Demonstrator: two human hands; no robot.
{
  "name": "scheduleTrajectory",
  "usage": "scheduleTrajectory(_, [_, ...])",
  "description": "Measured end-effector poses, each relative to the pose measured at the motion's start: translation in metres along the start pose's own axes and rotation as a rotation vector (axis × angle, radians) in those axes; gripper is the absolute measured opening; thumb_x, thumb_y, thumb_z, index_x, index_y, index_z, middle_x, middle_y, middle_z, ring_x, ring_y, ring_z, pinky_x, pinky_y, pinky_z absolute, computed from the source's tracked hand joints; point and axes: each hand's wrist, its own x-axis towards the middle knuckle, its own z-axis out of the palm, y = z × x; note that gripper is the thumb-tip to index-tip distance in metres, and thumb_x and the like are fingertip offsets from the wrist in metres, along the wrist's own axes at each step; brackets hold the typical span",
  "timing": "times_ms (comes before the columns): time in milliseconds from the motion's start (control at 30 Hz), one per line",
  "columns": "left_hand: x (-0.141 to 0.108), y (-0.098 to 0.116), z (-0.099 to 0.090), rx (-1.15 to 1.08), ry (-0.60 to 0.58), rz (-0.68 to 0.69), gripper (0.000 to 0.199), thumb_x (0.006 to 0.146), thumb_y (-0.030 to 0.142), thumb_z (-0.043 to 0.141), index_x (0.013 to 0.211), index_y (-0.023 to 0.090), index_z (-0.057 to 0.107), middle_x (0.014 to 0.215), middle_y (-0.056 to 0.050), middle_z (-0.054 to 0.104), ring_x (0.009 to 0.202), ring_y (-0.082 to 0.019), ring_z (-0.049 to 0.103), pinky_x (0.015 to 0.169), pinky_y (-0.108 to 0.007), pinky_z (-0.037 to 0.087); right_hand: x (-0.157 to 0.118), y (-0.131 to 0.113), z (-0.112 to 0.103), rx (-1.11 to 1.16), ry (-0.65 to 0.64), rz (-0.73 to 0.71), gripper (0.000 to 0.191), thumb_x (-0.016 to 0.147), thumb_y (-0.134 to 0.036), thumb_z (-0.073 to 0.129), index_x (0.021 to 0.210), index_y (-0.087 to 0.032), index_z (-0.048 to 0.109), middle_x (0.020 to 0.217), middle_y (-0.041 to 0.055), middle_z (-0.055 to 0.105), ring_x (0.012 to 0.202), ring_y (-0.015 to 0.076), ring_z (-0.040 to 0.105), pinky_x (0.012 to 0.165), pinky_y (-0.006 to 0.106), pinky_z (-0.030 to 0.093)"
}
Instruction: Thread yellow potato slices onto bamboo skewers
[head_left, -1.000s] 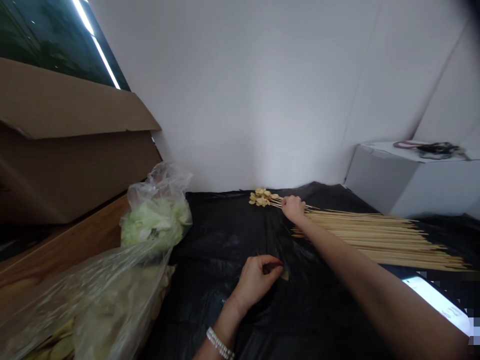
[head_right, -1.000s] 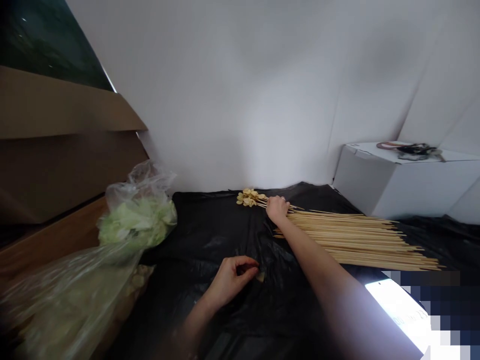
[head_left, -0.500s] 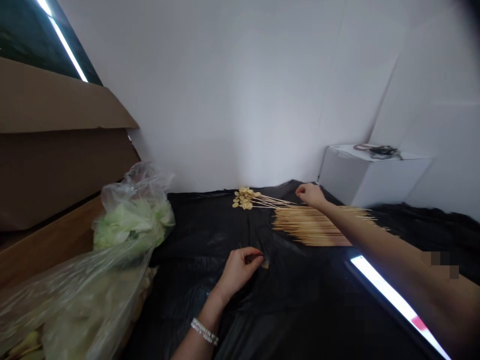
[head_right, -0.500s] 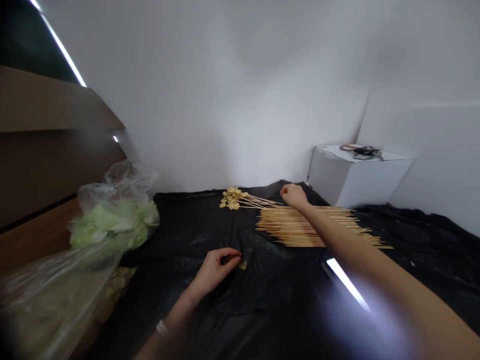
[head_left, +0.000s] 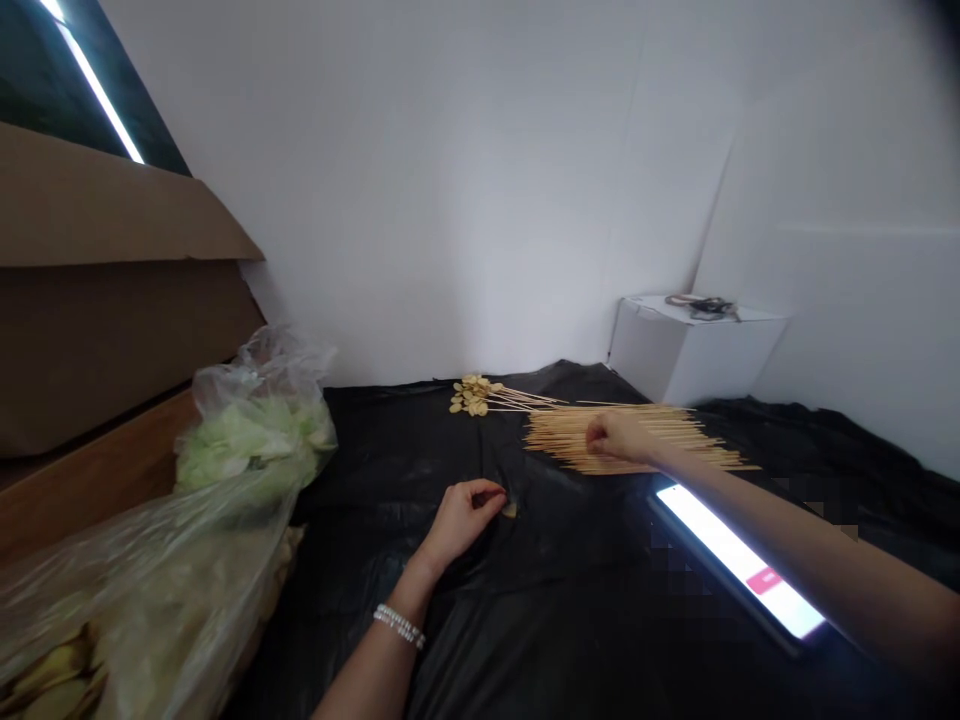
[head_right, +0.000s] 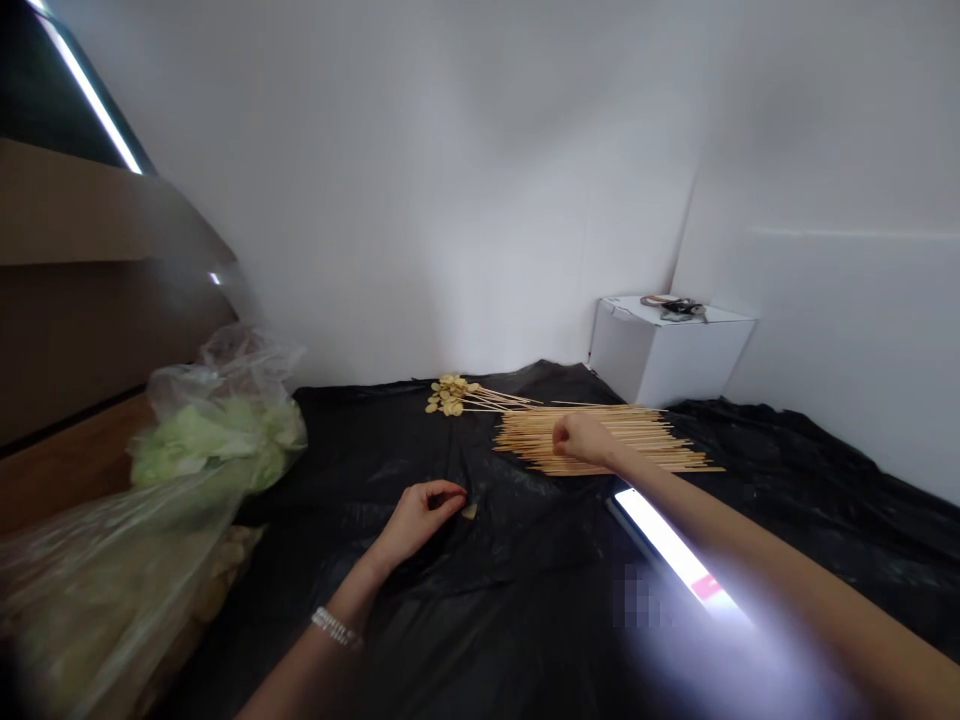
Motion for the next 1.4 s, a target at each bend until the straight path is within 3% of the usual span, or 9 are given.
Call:
scheduleTrajectory(400, [0.000,-0.001,0.001,-0.008,0.008,0.009,0.030,0.078,0.039,0.055,0.091,0.017,0.072,0.086,-0.004,0.073,0.077,-0.018,0.065,0.070,-0.026,0.047,-0.014,-0.010,0.013,-0.300,0.028,-0.137,0.021,0.083,-0.015,0.044,0.084,-0.014,0.065,0.081,0.0088,0.065,0.071,0.0151,0.057,0.063,0.024,0.033])
scheduleTrajectory(667, [-0.001,0.000,0.000,-0.007,0.009,0.025,0.029,0.078,0.038,0.055,0.090,0.018,0.072,0.088,-0.004,0.073,0.078,-0.018,0.065,0.072,-0.026,0.048,-0.017,-0.009,0.023,-0.402,0.019,-0.224,0.021,0.084,-0.008,0.042,0.092,-0.012,0.060,0.094,0.0128,0.065,0.080,0.0181,0.059,0.071,0.026,0.037])
scheduleTrajectory(867, [-0.001,0.000,-0.001,0.004,0.009,0.025,0.030,0.078,0.038,0.056,0.090,0.017,0.073,0.088,-0.005,0.073,0.078,-0.018,0.065,0.072,-0.026,0.048,-0.019,-0.018,0.013,-0.471,0.084,-0.237,0.032,0.086,-0.006,0.036,0.113,-0.010,0.054,0.106,0.0154,0.063,0.088,0.0218,0.059,0.078,0.031,0.039])
scheduleTrajectory(967, [-0.001,0.000,-0.001,-0.005,0.008,0.035,0.030,0.078,0.038,0.056,0.091,0.017,0.072,0.088,-0.005,0.073,0.077,-0.018,0.065,0.071,-0.026,0.048,-0.018,-0.034,0.006,-0.459,0.158,-0.226,0.034,0.089,-0.010,0.033,0.117,-0.012,0.052,0.102,0.0145,0.064,0.090,0.0222,0.058,0.079,0.031,0.039])
scheduleTrajectory(1100, [-0.002,0.001,-0.001,-0.003,0.007,0.030,0.030,0.078,0.038,0.055,0.091,0.017,0.073,0.086,-0.005,0.073,0.077,-0.019,0.065,0.071,-0.026,0.048,-0.020,-0.076,0.011,-0.425,0.264,-0.291,0.034,0.089,-0.010,0.033,0.117,-0.014,0.052,0.111,0.0143,0.059,0.098,0.0232,0.054,0.083,0.031,0.038])
scheduleTrajectory(1267, [-0.002,0.003,-0.001,0.005,0.009,0.033,0.029,0.077,0.036,0.056,0.092,0.017,0.072,0.087,-0.004,0.073,0.078,-0.019,0.065,0.072,-0.026,0.048,-0.032,-0.133,0.048,-0.403,0.309,-0.231,0.033,0.092,-0.016,0.032,0.117,-0.016,0.053,0.104,0.0137,0.059,0.089,0.0220,0.055,0.069,0.029,0.040])
scheduleTrajectory(1400, [-0.002,0.002,-0.001,0.003,-0.010,0.044,0.029,0.079,0.035,0.055,0.095,0.017,0.072,0.090,-0.004,0.073,0.080,-0.019,0.065,0.074,-0.027,0.048,-0.040,-0.152,0.081,-0.322,0.277,-0.204,0.027,0.092,-0.019,0.037,0.112,-0.018,0.056,0.104,0.0122,0.058,0.093,0.0209,0.055,0.066,0.026,0.041])
